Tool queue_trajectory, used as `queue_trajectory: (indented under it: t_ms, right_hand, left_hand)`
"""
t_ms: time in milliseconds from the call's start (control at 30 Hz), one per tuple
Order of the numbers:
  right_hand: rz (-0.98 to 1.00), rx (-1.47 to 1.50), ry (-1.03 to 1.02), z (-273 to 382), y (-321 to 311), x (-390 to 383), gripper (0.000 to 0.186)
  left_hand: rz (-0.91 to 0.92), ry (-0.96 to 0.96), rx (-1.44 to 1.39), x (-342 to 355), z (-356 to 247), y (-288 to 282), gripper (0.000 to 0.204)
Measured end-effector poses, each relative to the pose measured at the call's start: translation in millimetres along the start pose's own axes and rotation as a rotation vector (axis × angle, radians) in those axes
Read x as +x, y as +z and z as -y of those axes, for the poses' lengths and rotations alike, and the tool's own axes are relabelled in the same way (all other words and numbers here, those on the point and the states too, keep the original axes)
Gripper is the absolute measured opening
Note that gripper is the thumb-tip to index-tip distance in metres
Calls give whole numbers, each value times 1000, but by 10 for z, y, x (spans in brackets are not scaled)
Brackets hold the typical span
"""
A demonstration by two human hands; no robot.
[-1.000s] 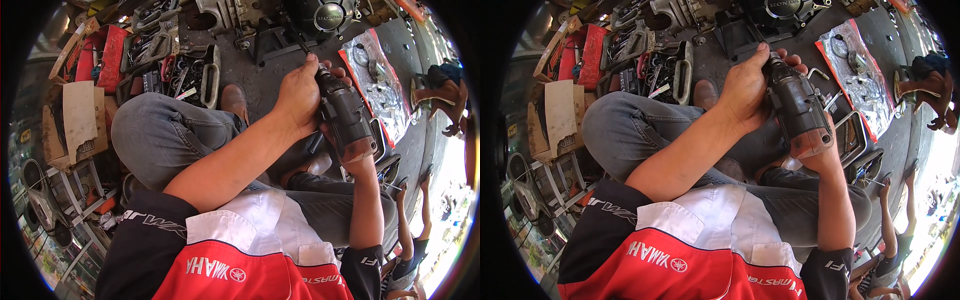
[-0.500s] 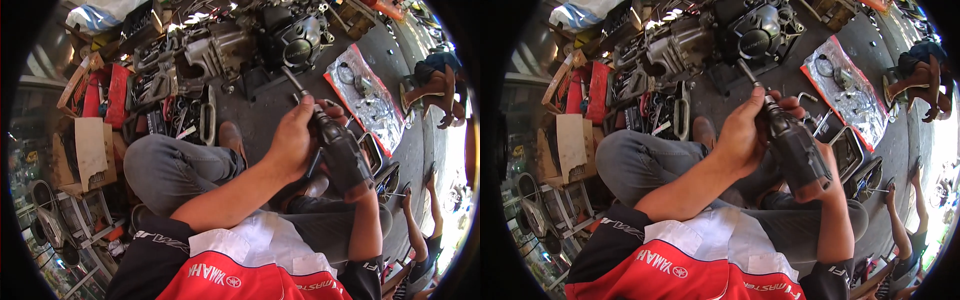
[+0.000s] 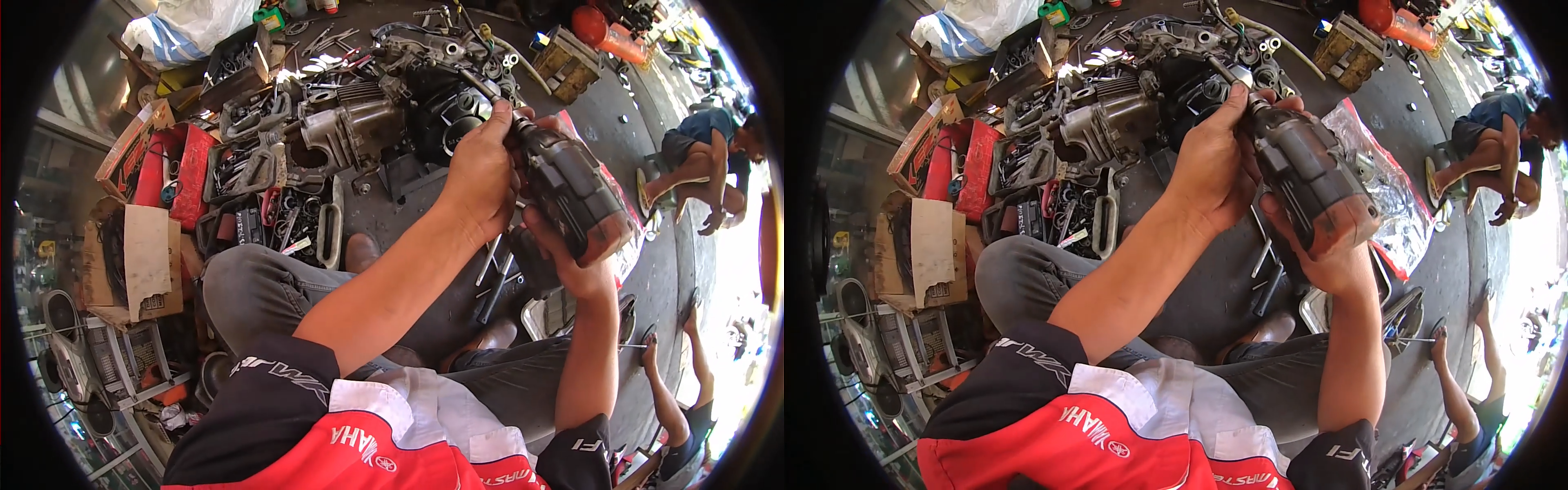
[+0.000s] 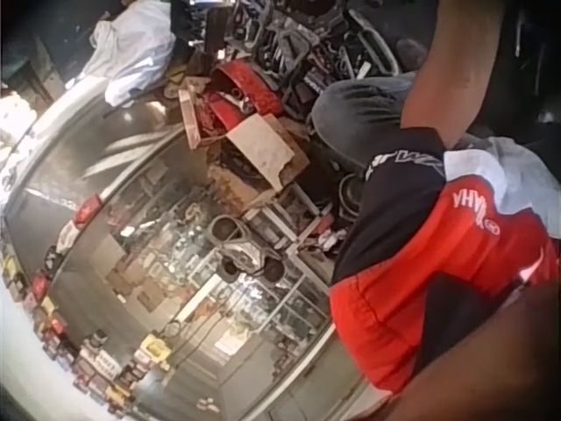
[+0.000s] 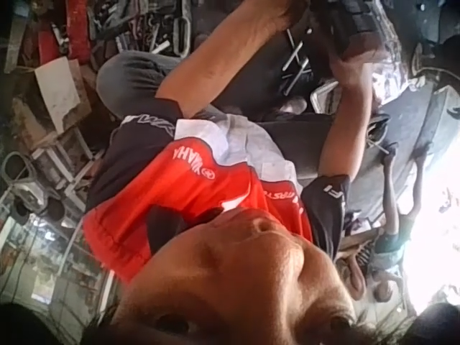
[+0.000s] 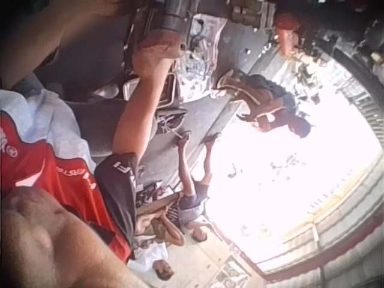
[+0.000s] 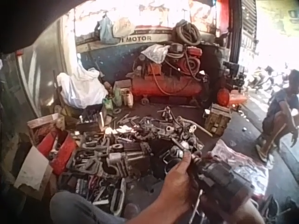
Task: Applying sealant to a motorcycle engine case and assembling components using an impact driver.
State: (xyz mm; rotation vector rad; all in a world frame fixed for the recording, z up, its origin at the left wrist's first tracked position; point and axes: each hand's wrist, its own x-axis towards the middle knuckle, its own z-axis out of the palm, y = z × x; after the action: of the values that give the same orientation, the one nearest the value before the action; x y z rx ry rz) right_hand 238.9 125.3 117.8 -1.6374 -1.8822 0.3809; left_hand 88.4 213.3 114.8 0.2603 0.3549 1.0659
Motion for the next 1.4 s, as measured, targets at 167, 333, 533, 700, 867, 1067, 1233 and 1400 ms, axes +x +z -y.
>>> queue_trajectory:
  t_ms: [167,333,533,700,867,1067,1233,1400]
  right_hand:
    - [32,389,229,258,-117,80,36]
    - [36,523,345,316,-109,134,31]
    - [26,526,369,288,-73,155,31]
    - [35,385,296,228,-73,175,33]
    - [116,113,107,85,-183,220,34]
    - [69,326,248,296,-370,119,30]
    - [33,339,231,570,-290,152,32]
    - [95,319,312,637,-212,176,31]
  left_hand:
    - [-4,21,-44,45,2,-1,39]
    - [-3,9,-90,66,-38,29,41]
    - [-35,1,-72,88,-57,28,40]
    - [-21,-12,-77,109,-58,-25,42]
    - [34,-1,-134,130,-50,-84,40]
    - [93,-8,-64,-46,-160,43,40]
    - [110,60,-67,-168,-253,-5,41]
    - [89,42,-80,-188,-358,-50,41]
